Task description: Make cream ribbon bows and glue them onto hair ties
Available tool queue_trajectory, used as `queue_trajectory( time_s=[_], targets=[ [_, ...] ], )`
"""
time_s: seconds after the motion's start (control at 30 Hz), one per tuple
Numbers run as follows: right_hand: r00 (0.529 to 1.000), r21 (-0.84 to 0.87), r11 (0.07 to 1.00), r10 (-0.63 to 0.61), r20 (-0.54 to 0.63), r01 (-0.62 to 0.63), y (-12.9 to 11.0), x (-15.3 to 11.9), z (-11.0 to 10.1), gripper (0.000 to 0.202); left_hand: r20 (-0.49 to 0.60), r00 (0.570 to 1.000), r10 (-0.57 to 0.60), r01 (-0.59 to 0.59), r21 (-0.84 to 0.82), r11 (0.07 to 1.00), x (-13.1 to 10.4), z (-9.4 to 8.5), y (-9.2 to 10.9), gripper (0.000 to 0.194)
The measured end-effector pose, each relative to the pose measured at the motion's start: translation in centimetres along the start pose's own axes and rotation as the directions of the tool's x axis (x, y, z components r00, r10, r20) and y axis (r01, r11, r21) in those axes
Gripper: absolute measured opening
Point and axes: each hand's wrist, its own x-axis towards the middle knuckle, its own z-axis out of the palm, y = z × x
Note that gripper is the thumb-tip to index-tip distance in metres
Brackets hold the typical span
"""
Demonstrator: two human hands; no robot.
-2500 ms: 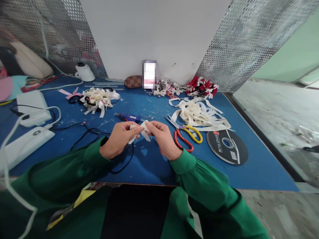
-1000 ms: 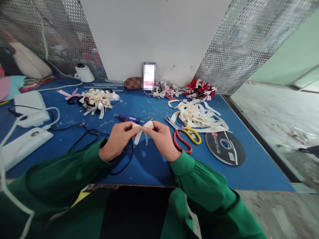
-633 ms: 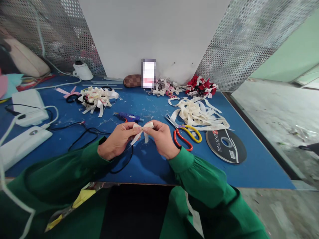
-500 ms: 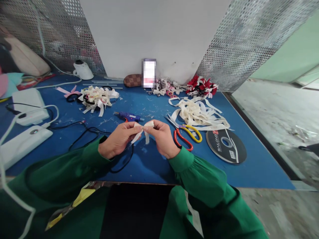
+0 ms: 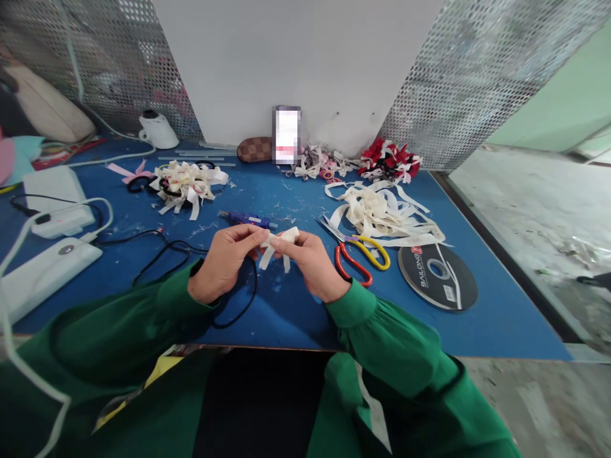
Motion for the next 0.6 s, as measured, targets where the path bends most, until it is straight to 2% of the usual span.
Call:
queue_trajectory(
  time_s=[0.13,0.47,0.6],
  targets=[
    [1.000,-0.022,1.000,0.000,-0.007,0.000,0.28,0.03,-0.06,0.027,-0.011,1.000,0.000,0.000,-0.009,1.000,0.13,-0.07,-0.15,0.018],
    [0.994,-0.087,0.996,0.011,0.113,-0.002,-0.39,-0.35,0.24,0.031,-0.007,1.000,0.003,-0.003,0.062,0.998,0.22,-0.06,-0.60,0.020],
    [0.997,-0.101,0.995,-0.019,0.070,0.026,-0.18,-0.41,0.15,0.028,-0.037,0.996,0.086,-0.079,0.165,0.983,0.14,-0.11,-0.43,0.021]
  ],
)
